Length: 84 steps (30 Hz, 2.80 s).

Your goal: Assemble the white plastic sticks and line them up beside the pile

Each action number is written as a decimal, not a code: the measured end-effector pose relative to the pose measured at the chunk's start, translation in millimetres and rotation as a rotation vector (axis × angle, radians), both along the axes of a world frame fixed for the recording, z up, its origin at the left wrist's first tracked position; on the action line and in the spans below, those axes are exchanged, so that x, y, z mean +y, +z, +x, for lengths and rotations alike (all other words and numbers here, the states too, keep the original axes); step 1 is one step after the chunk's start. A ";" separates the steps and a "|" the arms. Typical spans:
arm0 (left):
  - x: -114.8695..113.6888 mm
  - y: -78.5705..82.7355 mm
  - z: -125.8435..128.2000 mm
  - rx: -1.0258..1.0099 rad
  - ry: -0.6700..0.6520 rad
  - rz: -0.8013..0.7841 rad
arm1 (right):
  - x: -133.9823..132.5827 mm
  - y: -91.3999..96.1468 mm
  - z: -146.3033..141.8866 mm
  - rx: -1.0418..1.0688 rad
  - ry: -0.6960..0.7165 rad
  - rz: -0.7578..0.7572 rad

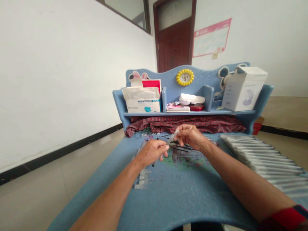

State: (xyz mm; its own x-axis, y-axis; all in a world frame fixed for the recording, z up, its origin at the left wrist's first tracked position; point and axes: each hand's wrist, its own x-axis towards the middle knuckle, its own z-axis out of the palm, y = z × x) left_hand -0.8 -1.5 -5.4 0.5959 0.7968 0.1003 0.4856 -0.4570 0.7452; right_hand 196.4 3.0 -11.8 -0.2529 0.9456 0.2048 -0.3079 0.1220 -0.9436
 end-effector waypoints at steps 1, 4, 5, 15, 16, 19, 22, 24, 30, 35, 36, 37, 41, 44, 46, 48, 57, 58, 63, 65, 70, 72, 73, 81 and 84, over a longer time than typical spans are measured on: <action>0.5 -0.5 -0.2 0.000 -0.003 0.003 | 0.1 -0.9 -0.2 0.007 0.006 -0.004; 2.4 -3.3 -1.0 0.002 -0.008 0.012 | 0.4 -4.2 -1.7 0.009 0.039 -0.013; 3.0 -4.2 -1.2 0.005 -0.009 0.014 | 0.4 -5.2 -2.4 -0.001 0.054 -0.017; -2.1 -0.7 1.7 0.071 0.023 0.028 | -5.3 3.8 5.2 -0.291 0.042 0.021; -2.6 -0.2 2.2 0.074 0.022 0.029 | -5.7 5.0 6.1 -0.315 0.041 0.020; -2.7 -0.5 3.2 0.084 0.014 0.020 | -6.1 5.9 8.1 -0.369 0.042 0.007; -2.0 -2.0 3.6 0.069 -0.014 0.006 | -5.2 4.2 10.3 -0.392 0.063 -0.004; -2.4 -2.4 4.0 0.055 -0.029 0.001 | -4.4 2.4 11.8 -0.393 0.080 -0.008; -6.2 -2.2 7.0 0.109 0.011 0.060 | -3.1 -5.1 10.4 -0.363 0.068 -0.018; -6.1 -5.1 7.9 0.127 0.050 0.151 | -2.4 -12.0 5.2 -0.286 0.043 -0.012; -5.9 -5.6 7.8 0.127 0.055 0.167 | -2.2 -13.2 4.5 -0.277 0.039 -0.005; -5.8 -5.9 7.8 0.128 0.058 0.182 | -2.1 -14.3 3.9 -0.269 0.037 0.001; -6.6 -5.7 8.5 0.154 0.052 0.252 | -2.7 -17.3 2.7 -0.241 0.058 0.015; -9.0 -3.8 10.1 0.158 0.058 0.296 | -3.5 -17.4 1.9 -0.213 0.066 0.021; -10.2 -2.6 11.1 0.151 0.074 0.306 | -3.2 -16.9 0.8 -0.203 0.058 0.022; -9.8 -2.2 11.3 0.143 0.095 0.291 | -2.1 -16.6 -0.6 -0.202 0.051 0.015; 1.1 -9.5 6.9 0.061 0.152 0.070 | 3.1 -18.1 -2.4 -0.184 0.038 0.014; 1.3 -9.8 6.6 0.054 0.148 0.061 | 3.2 -18.6 -2.1 -0.183 0.039 0.012; -0.8 -7.6 6.7 0.022 0.141 0.033 | 3.0 -20.5 -1.5 -0.177 0.036 0.015; -1.3 -6.5 6.6 0.008 0.136 0.007 | 2.8 -20.5 -1.1 -0.176 0.038 0.018; -0.8 -5.2 3.4 -0.058 0.090 -0.151 | 1.9 -18.2 0.0 -0.180 0.025 0.019; -0.6 -4.3 1.3 -0.097 0.087 -0.206 | 1.6 -17.4 0.1 -0.179 0.018 0.020; -0.5 -3.7 0.2 -0.111 0.087 -0.225 | 1.4 -17.2 0.1 -0.180 0.014 0.019; -1.3 1.2 -3.7 -0.143 0.042 -0.286 | 1.5 -17.0 0.0 -0.186 0.002 0.002; -1.2 1.4 -3.1 -0.196 0.072 -0.288 | 1.3 -17.0 -1.2 -0.162 0.000 -0.023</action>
